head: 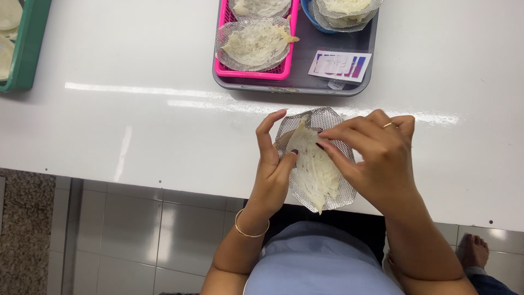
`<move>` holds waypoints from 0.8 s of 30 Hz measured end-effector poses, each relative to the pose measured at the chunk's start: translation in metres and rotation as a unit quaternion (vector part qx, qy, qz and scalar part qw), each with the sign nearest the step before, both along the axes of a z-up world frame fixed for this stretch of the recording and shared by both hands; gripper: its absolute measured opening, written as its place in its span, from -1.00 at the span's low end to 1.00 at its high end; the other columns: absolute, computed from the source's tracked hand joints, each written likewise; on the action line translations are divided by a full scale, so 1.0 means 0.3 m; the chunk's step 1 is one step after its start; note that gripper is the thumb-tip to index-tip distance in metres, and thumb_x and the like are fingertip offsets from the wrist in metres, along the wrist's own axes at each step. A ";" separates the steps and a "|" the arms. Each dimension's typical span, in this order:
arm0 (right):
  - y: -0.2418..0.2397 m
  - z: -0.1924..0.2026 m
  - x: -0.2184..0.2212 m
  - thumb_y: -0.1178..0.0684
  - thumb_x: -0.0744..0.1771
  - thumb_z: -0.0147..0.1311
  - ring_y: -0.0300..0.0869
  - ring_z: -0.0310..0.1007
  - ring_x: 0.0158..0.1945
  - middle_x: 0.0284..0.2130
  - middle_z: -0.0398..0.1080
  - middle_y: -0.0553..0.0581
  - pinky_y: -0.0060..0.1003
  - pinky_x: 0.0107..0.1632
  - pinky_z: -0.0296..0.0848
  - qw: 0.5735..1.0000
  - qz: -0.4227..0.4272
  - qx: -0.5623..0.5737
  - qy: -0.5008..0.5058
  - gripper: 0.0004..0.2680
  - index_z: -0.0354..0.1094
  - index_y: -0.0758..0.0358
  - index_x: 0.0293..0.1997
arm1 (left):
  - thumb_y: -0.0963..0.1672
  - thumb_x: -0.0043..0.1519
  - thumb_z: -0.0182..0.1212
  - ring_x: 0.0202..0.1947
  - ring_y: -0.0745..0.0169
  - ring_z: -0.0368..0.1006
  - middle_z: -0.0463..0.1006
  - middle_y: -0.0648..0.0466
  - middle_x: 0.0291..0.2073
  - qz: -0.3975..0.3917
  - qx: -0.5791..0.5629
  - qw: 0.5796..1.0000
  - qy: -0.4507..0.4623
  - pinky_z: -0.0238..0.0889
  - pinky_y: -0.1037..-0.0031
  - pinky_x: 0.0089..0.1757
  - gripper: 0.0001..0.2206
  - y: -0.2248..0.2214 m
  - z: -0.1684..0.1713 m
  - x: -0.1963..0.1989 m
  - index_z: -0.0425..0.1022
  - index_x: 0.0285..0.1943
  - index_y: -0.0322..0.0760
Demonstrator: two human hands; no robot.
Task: Shaping edible bird's nest material into a mesh mold to form the characteristic nest shape.
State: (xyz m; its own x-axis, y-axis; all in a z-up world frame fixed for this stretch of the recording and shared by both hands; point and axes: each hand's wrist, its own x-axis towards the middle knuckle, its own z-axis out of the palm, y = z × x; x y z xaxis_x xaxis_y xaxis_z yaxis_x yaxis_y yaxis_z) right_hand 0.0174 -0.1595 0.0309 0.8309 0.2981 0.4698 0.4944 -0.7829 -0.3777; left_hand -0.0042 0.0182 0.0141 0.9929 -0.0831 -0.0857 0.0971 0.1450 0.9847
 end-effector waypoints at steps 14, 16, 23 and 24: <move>-0.089 0.066 -0.082 0.19 0.36 0.37 -0.19 0.40 -0.24 -0.29 0.55 -0.01 -0.21 0.05 0.01 0.998 -0.009 0.064 0.027 -0.93 0.58 0.10 -0.23 | -0.30 0.30 -0.19 0.21 0.15 0.39 0.57 0.05 0.09 -0.057 0.091 0.990 -0.092 0.11 0.38 0.25 -0.64 0.049 0.000 0.020 0.52 0.11 -0.23; -0.095 0.060 -0.101 0.19 0.36 0.35 -0.21 0.38 -0.26 -0.31 0.54 -0.06 -0.20 0.05 -0.02 0.998 -0.011 0.050 0.036 -0.91 0.56 0.06 -0.25 | -0.30 0.33 -0.18 0.36 0.07 0.34 0.53 0.00 0.19 -0.058 0.083 0.989 -0.111 0.01 0.25 0.46 -0.64 0.045 0.024 0.013 0.48 0.20 -0.27; -0.042 0.024 -0.117 0.11 0.34 0.36 -0.15 0.37 -0.23 -0.26 0.51 -0.12 -0.12 0.02 -0.02 0.999 0.004 -0.047 -0.018 -0.91 0.59 -0.09 -0.17 | -0.16 0.38 -0.16 0.30 0.03 0.41 0.53 -0.06 0.21 -0.062 0.140 0.978 -0.142 0.22 0.29 0.30 -0.65 0.032 0.067 -0.011 0.43 0.29 -0.25; -0.031 0.019 -0.114 0.08 0.34 0.32 -0.15 0.36 -0.23 -0.26 0.48 -0.16 -0.11 0.00 -0.02 0.996 0.013 -0.078 -0.029 -0.91 0.59 -0.14 -0.17 | -0.21 0.33 -0.13 0.29 0.04 0.41 0.54 -0.05 0.20 -0.061 0.144 0.978 -0.137 0.23 0.31 0.28 -0.64 0.029 0.075 -0.011 0.43 0.28 -0.24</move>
State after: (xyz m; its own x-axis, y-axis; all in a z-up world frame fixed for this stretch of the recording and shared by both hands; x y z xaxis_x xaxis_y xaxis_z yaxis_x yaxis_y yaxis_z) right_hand -0.0168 -0.1689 0.0367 0.7953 0.3918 0.4625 0.5321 -0.8168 -0.2229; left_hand -0.0074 0.0270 0.0366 0.9659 -0.2143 0.1457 -0.1775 -0.1378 0.9744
